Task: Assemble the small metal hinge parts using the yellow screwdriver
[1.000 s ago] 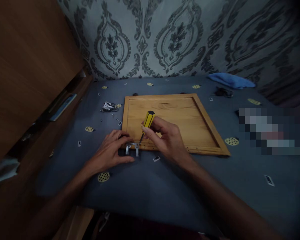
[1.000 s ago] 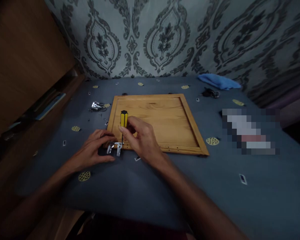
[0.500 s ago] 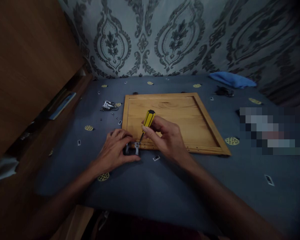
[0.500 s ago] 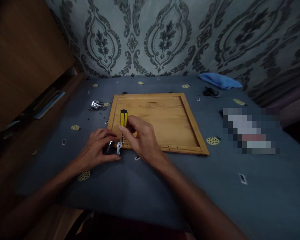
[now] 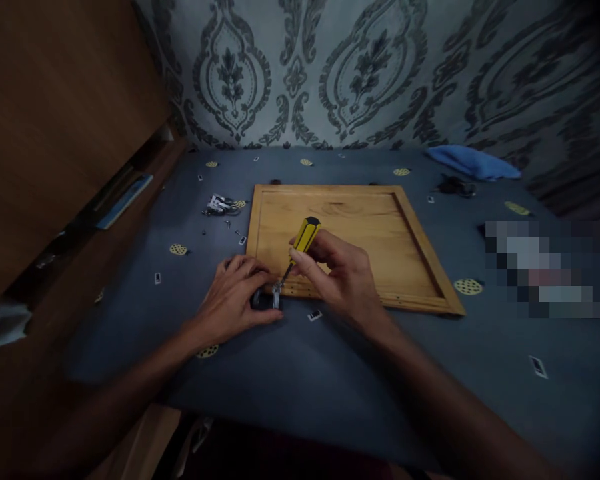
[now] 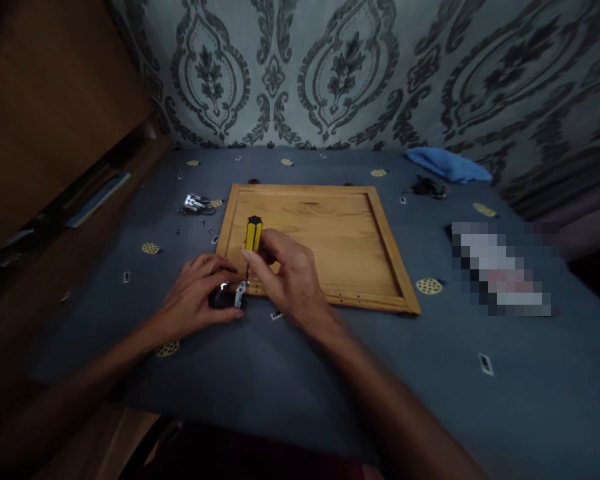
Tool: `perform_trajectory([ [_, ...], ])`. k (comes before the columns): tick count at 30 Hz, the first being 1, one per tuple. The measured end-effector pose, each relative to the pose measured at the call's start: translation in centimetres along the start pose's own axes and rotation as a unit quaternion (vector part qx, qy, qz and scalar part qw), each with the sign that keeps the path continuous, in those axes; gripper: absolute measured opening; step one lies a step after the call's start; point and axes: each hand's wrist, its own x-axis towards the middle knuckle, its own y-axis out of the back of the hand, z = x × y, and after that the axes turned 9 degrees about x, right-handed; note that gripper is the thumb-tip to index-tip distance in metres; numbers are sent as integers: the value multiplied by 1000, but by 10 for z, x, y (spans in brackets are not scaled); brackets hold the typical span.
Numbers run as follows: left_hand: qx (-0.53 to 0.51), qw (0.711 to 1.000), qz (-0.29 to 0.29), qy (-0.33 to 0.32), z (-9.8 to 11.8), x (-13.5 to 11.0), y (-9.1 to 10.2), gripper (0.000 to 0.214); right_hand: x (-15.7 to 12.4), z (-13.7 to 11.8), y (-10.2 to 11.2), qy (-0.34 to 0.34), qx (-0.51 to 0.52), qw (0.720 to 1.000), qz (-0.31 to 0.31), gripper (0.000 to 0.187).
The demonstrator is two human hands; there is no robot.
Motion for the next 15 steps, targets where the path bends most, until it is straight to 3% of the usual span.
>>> perform_trajectory([
  [15, -25, 1000, -10, 6, -3, 0, 1, 44, -2, -3, -1, -27, 30, 999, 21, 19],
])
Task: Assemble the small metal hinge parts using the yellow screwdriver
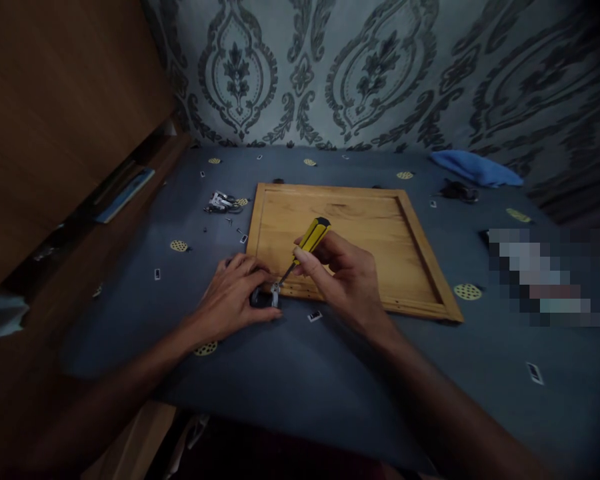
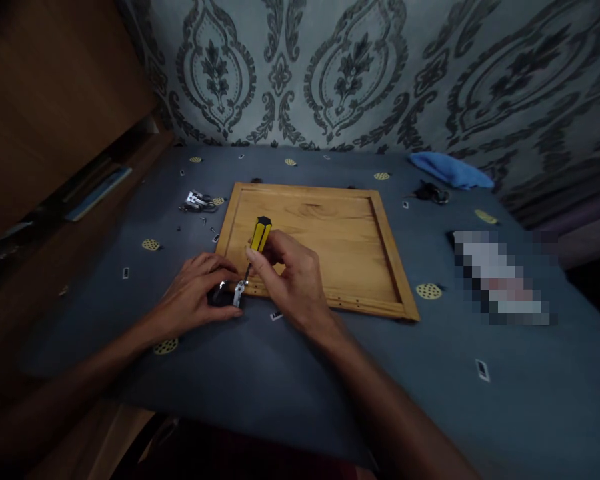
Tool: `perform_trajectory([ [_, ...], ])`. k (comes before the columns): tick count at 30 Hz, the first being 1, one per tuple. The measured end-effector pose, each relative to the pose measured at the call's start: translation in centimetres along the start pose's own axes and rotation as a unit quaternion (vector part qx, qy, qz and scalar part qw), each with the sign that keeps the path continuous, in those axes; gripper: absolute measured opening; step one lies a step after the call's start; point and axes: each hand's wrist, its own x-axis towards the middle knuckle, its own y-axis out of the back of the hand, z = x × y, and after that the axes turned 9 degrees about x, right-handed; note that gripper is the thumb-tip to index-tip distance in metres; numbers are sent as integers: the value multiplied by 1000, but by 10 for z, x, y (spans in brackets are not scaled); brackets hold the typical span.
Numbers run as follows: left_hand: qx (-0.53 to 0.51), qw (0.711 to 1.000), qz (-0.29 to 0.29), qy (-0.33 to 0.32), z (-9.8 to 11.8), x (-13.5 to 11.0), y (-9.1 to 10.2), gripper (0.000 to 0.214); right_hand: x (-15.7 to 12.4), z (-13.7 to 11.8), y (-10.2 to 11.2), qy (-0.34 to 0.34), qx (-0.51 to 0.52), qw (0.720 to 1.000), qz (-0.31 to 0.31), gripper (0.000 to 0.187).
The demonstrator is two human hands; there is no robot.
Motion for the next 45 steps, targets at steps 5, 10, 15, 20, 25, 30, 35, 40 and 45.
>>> perform_trajectory([
  [5, -2, 1000, 3, 1, -1, 0, 0, 46, -2, -4, -2, 0, 7, 1000, 24, 16],
  [10, -7, 1000, 5, 1, -1, 1, -1, 47, -3, -3, -4, 2, -2, 1000, 26, 19],
  [15, -13, 1000, 12, -3, -1, 0, -2, 45, -3, -2, -5, 5, 1, 1000, 22, 18],
  [20, -27, 1000, 14, -5, -3, 0, -4, 44, -3, 0, -5, 12, 3, 1000, 15, 18],
  [25, -30, 999, 16, -1, -2, 0, -4, 43, -4, 1, -6, 31, -6, 999, 3, 17],
  [30, -34, 999, 7, 4, 0, 0, -2, 42, -3, -1, -5, 36, -17, 999, -1, 17],
  [35, -42, 999, 8, 4, 1, 1, -1, 42, -4, -4, -8, 6, 2, 1000, 16, 26],
  [40, -36, 999, 8, 9, 1, 1, -2, 44, -1, -6, -7, -54, 85, 995, 3, 27],
  [45, -43, 999, 7, 3, 0, 0, -2, 44, 4, -9, 4, -90, 131, 984, -83, 28],
])
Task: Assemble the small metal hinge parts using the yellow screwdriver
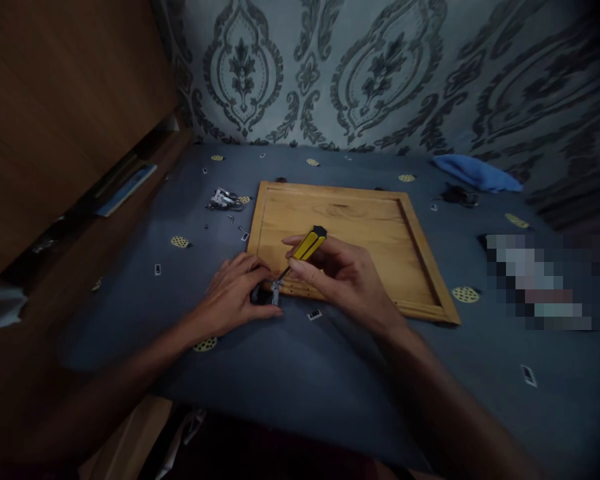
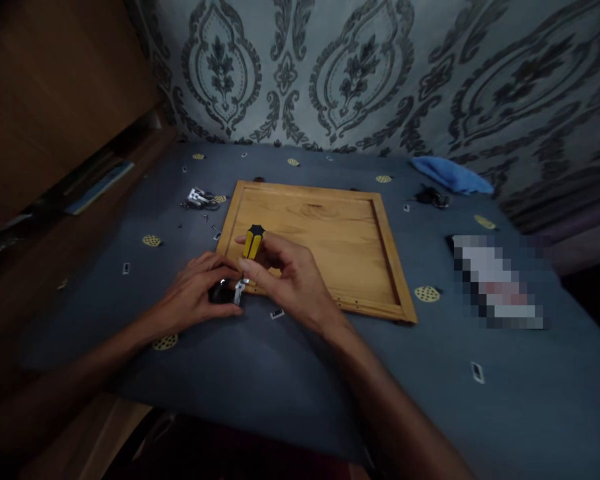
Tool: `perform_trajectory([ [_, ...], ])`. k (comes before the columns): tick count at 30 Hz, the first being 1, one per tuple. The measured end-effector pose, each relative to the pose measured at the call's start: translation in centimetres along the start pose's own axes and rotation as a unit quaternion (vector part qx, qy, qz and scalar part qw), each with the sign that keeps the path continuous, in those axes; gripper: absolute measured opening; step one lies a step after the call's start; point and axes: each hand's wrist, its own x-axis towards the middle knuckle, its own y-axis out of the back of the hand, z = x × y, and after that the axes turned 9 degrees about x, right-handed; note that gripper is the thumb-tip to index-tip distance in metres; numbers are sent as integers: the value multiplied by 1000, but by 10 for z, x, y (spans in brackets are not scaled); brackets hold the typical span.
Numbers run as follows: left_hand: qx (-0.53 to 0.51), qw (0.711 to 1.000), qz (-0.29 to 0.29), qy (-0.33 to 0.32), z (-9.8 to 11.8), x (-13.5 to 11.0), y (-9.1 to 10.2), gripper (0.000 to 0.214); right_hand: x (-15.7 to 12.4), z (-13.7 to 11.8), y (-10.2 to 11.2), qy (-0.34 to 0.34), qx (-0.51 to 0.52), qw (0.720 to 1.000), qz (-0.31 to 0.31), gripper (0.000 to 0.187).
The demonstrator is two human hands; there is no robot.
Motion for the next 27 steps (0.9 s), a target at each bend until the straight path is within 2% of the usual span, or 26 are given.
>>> perform_trajectory([
  [3, 2, 1000, -2, 3, 0, 0, 1, 43, 0, 1, 2, 13, -27, 1000, -2, 28],
  [11, 14, 1000, -7, -1, 0, 1, 1, 45, 0, 5, -7, 118, -161, 978, 62, 33],
  [20, 10, 1000, -15, 9, 1, 1, 1, 43, 5, 9, -19, 147, -181, 966, 113, 38],
  [25, 6, 1000, -14, 11, 2, 1, 3, 43, 5, 10, -20, 148, -181, 965, 116, 37],
  [27, 6, 1000, -14, 13, 3, 1, 3, 43, 2, 9, -19, 150, -175, 962, 149, 37],
])
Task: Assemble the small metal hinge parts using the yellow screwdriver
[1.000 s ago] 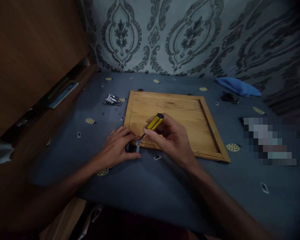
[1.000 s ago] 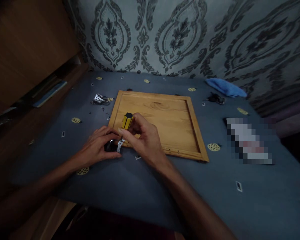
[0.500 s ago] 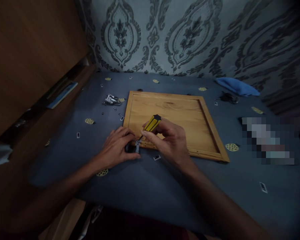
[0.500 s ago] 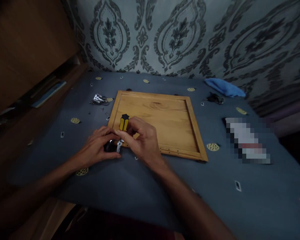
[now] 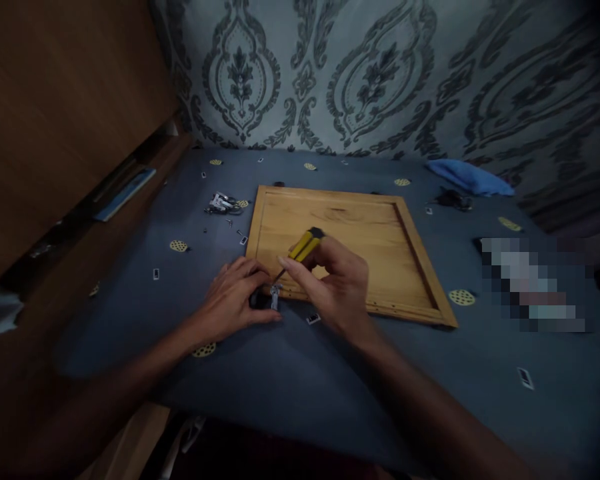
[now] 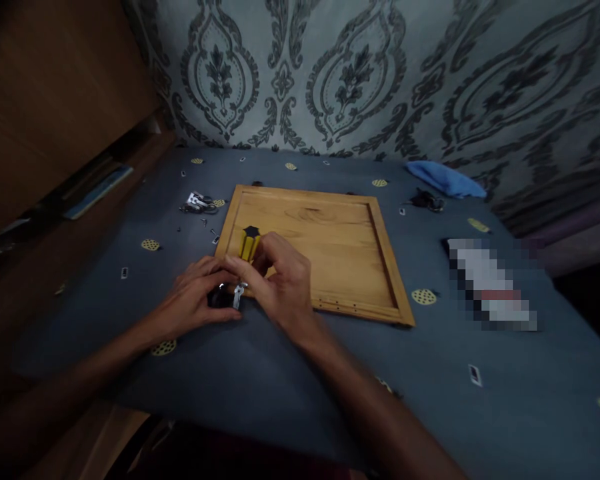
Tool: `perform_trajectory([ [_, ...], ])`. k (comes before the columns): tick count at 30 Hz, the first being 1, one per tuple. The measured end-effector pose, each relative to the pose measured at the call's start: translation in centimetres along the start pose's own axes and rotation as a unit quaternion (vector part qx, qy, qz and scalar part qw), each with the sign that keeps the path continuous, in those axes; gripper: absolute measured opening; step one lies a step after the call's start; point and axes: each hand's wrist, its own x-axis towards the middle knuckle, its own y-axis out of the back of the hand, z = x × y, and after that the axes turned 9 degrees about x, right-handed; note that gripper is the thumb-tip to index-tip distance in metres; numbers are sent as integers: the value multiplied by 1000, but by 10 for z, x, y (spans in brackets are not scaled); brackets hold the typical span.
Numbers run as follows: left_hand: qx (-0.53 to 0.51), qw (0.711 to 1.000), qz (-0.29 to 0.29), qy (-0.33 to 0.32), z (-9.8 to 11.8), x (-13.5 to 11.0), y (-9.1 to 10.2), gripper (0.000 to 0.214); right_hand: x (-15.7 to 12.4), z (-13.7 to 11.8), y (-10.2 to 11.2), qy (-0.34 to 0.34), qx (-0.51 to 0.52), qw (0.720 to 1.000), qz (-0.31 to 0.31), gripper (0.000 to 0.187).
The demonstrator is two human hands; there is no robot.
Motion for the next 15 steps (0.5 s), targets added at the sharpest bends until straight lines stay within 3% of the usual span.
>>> perform_trajectory([
  [4, 2, 1000, -8, 5, 1, 0, 1, 44, -4, -2, 8, -27, 20, 998, 61, 32],
  [10, -7, 1000, 0, 1, 0, 0, 0, 43, -4, 0, 9, -16, -1, 1000, 0, 35],
  [15, -6, 1000, -3, -1, -1, 0, 0, 43, -5, 3, 7, -3, -6, 1000, -4, 36],
])
